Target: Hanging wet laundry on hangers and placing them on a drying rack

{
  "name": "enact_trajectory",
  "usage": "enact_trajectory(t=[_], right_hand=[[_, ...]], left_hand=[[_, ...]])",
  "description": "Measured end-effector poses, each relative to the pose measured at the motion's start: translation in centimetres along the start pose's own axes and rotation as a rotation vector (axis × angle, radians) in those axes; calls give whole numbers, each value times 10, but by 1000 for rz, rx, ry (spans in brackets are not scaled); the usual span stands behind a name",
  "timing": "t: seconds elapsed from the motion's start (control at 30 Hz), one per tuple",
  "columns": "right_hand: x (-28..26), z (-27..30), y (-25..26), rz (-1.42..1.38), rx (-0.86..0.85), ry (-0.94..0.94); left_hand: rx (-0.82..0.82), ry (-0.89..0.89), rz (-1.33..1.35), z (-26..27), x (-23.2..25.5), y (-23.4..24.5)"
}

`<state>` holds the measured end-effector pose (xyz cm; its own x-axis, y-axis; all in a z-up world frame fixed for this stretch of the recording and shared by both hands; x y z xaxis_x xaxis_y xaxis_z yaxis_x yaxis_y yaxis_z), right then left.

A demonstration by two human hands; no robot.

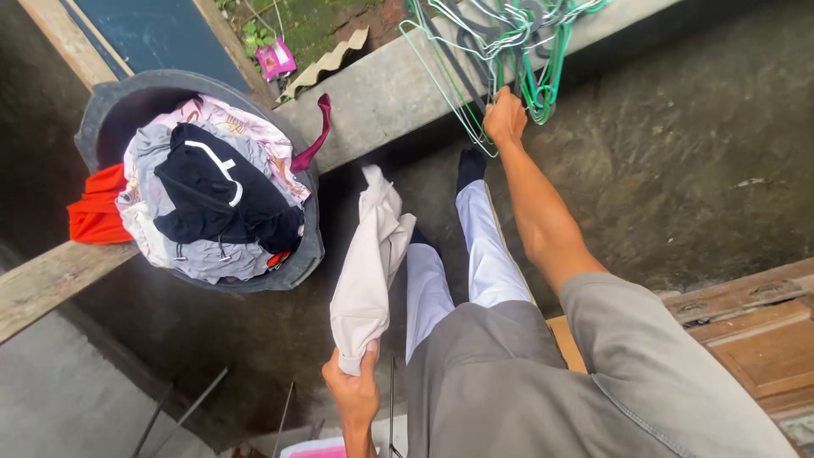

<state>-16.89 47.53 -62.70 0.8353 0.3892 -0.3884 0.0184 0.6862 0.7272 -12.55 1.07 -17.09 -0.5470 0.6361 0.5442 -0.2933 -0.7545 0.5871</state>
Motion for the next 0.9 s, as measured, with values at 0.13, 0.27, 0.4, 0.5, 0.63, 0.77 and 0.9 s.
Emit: enact_trajectory(t=[0.13,0.27,0.4,0.5,0.63,0.77,0.9], right_hand=[[-13,-14,1,121,115,18],[-8,-19,0,119,134,-59],[-13,-15,-7,148,96,-23],[-19,-12,1,127,160,-14],[-23,-7,8,4,248,-35],[-19,-11,4,-23,287,-83],[-9,-15,1,-84,294,-125]], left_hand=[[43,-39,-12,0,11,-10],[47,-35,-65,-3,18,-17],[12,-54,-43,-6,27,-26],[-31,-20,-60,-10,25,-35],[-94,-8,-54,-14,26,-46],[-122,15,-26,-13,23,-52],[-101,32,-23,-13,31,-53]])
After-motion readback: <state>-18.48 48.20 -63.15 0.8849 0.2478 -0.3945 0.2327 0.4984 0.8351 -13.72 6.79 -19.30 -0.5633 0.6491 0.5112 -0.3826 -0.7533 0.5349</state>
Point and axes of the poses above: each hand's wrist, its own z-axis away from the middle knuckle, its own y-axis out of the back of the hand, x = y × z, the point moved 10 cm from there along -z, towards the middle knuckle, and after that the axes turned 6 degrees about y, right-handed, at the moved point
